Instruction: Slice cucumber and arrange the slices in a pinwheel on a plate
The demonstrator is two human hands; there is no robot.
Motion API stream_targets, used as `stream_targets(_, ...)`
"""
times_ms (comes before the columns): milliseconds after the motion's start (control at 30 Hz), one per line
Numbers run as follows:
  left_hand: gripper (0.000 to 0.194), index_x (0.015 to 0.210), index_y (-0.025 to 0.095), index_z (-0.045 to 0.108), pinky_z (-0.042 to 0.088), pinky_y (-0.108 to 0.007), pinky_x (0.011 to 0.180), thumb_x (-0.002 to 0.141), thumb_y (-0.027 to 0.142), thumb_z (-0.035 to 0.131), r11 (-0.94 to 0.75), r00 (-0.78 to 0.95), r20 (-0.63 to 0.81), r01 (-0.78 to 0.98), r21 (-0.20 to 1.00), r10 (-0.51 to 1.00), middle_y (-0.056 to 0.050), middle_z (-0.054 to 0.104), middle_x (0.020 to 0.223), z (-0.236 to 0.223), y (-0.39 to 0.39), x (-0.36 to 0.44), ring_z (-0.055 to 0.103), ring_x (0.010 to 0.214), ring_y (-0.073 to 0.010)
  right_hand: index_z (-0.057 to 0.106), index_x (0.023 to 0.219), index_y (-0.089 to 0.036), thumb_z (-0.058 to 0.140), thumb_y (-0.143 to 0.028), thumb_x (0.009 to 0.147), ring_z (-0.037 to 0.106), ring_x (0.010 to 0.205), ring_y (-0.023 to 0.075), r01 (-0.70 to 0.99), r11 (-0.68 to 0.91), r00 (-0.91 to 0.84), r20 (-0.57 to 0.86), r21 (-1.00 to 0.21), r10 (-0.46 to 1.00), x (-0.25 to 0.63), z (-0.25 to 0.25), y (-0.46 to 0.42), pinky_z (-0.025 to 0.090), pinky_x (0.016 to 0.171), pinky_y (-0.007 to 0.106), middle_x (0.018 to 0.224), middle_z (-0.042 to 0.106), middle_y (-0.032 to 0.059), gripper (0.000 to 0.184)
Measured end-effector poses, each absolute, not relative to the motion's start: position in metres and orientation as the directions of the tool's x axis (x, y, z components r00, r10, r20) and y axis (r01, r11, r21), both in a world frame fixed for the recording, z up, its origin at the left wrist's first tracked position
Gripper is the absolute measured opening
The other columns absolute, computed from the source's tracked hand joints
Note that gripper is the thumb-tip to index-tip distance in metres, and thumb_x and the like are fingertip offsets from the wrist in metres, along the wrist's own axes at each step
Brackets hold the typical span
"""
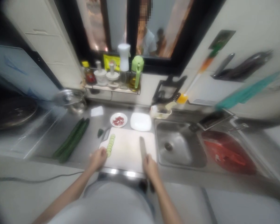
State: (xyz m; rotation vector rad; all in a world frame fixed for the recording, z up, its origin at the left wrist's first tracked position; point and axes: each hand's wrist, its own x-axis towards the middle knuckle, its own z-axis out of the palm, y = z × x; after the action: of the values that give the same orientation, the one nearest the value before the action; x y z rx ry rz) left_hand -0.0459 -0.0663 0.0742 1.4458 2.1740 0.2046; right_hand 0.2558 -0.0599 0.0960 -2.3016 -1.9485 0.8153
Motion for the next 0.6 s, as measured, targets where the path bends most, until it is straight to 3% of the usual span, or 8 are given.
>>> stream_targets(133,0.008,0.085,0.025,0.058,0.029,-0.034,0.079,0.082,0.025,0.051,0.402,-0.295,-0.306,0.828,0.391,0.905,0.000,0.066,0.081,0.072,-0.069,-0.046,0.056,0.086,-0.0206,0.053,0.109,-0.014,0.031,-0.036,0.092,0.061,0.083,0.0180,0.835,-0.314,0.181,-0.313,-0.452,0.932,0.274,0.087,-0.050,0.040,0.068,0.023,0.090,0.067,0.0089,0.035)
stream_targets(300,0.012,0.089,0.025,0.060,0.030,-0.032,0.078,0.082,0.026,0.050,0.402,-0.318,-0.256,0.812,0.424,0.913,-0.001,0.066,0.086,0.074,-0.069,-0.045,0.056,0.089,-0.0211,0.056,0.113,-0.009,0.030,-0.037,0.090,0.062,0.082,0.0205,0.812,-0.323,0.223,-0.253,-0.486,0.941,0.288,0.075,-0.040,0.044,0.068,0.027,0.085,0.067,0.0089,0.044)
stream_targets(433,0.015,0.090,0.023,0.062,0.031,-0.030,0.075,0.083,0.026,0.049,0.328,-0.274,-0.180,0.794,0.513,0.945,-0.001,0.065,0.085,0.081,-0.062,-0.037,0.056,0.087,-0.0194,0.058,0.111,-0.008,0.039,-0.038,0.088,0.063,0.083,0.0212,0.832,-0.334,0.232,-0.268,-0.443,0.935,0.294,0.070,-0.036,0.044,0.070,0.027,0.089,0.068,0.0103,0.042)
stream_targets(600,0.016,0.089,0.021,0.064,0.032,-0.031,0.080,0.081,0.022,0.051,0.226,-0.205,-0.102,0.778,0.587,0.973,-0.003,0.066,0.087,0.087,-0.044,-0.015,0.056,0.087,-0.0196,0.051,0.123,-0.007,0.046,-0.034,0.088,0.063,0.097,0.0218,0.880,-0.353,0.275,-0.264,-0.318,0.924,0.293,0.075,-0.032,0.042,0.078,0.025,0.107,0.066,0.0159,0.045)
